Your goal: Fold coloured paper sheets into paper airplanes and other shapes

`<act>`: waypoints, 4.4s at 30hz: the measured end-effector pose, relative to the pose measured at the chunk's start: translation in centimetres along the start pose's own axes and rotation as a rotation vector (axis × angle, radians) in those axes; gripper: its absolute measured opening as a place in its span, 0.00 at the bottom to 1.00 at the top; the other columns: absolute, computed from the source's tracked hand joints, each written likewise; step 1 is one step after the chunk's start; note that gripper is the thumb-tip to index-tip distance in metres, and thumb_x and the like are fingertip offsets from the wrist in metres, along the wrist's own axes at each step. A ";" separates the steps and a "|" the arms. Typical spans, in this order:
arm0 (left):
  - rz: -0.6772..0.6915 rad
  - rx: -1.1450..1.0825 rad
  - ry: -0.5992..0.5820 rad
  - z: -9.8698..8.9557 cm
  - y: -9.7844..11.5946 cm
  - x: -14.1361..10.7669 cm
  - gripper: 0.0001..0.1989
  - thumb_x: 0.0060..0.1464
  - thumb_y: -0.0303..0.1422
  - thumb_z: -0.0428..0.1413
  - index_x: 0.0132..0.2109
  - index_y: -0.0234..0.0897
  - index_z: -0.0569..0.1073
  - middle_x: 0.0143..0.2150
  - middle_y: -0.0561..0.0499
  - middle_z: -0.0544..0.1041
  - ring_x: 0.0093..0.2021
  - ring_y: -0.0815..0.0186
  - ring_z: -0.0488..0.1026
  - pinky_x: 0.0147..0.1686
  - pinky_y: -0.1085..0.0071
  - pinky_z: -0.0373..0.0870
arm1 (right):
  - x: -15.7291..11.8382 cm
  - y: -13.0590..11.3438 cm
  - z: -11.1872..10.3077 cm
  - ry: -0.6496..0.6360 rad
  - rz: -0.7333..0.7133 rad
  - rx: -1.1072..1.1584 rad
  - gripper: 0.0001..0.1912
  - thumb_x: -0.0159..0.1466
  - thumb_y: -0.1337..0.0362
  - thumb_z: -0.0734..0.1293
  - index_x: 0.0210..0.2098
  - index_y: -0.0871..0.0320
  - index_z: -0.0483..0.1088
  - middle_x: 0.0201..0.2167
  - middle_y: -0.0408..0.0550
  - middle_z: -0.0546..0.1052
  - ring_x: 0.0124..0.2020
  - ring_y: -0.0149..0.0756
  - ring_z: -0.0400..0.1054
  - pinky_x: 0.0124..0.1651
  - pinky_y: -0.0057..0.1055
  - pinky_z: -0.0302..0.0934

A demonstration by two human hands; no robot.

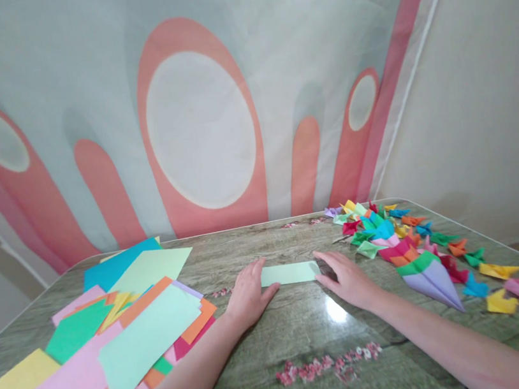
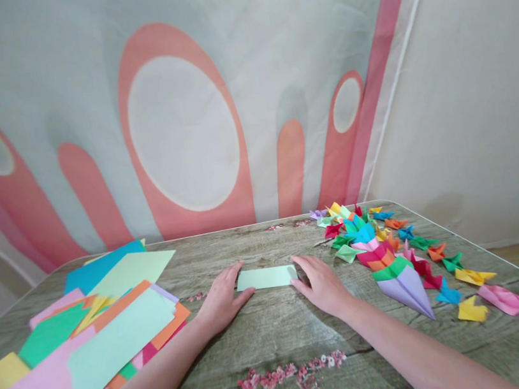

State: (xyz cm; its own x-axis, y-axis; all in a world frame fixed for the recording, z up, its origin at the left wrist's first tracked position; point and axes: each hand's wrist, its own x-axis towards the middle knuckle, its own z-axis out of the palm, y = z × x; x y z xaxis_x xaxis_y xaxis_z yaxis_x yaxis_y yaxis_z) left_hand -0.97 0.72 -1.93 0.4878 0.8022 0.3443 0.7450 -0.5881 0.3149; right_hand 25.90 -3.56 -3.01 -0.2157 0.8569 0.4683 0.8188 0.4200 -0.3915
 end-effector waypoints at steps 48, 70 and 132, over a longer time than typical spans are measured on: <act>-0.115 -0.084 -0.143 -3.2 3.3 -0.7 0.05 0.50 0.34 0.52 0.33 0.38 0.70 0.33 0.52 0.73 0.35 0.64 0.70 0.33 0.72 0.62 | -0.1 -0.4 -0.1 0.020 -0.029 0.165 0.33 0.59 0.61 0.64 0.61 0.55 0.49 0.53 0.54 0.65 0.53 0.42 0.61 0.55 0.44 0.57; 0.275 -0.209 0.134 -2.4 3.3 -1.6 0.14 0.55 0.24 0.47 0.43 0.41 0.74 0.46 0.50 0.75 0.48 0.66 0.70 0.48 0.68 0.67 | 0.2 -0.7 -1.4 0.228 -0.146 -0.009 0.10 0.61 0.68 0.61 0.39 0.52 0.73 0.37 0.47 0.75 0.40 0.38 0.66 0.45 0.40 0.59; -0.319 -0.900 0.076 -0.6 3.8 -0.8 0.18 0.47 0.35 0.57 0.46 0.33 0.75 0.36 0.48 0.79 0.36 0.61 0.76 0.39 0.68 0.72 | -0.3 -3.5 -1.2 0.264 -0.221 0.011 0.04 0.61 0.66 0.63 0.34 0.55 0.71 0.40 0.49 0.70 0.44 0.40 0.64 0.47 0.43 0.58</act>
State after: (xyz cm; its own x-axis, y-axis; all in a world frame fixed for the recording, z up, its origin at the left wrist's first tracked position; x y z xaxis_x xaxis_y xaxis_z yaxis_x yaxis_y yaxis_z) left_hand 1.18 -2.25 -0.48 0.2674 0.9482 0.1714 0.1935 -0.2271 0.9545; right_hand 23.72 -5.67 -0.86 -0.2403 0.6386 0.7311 0.7615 0.5911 -0.2660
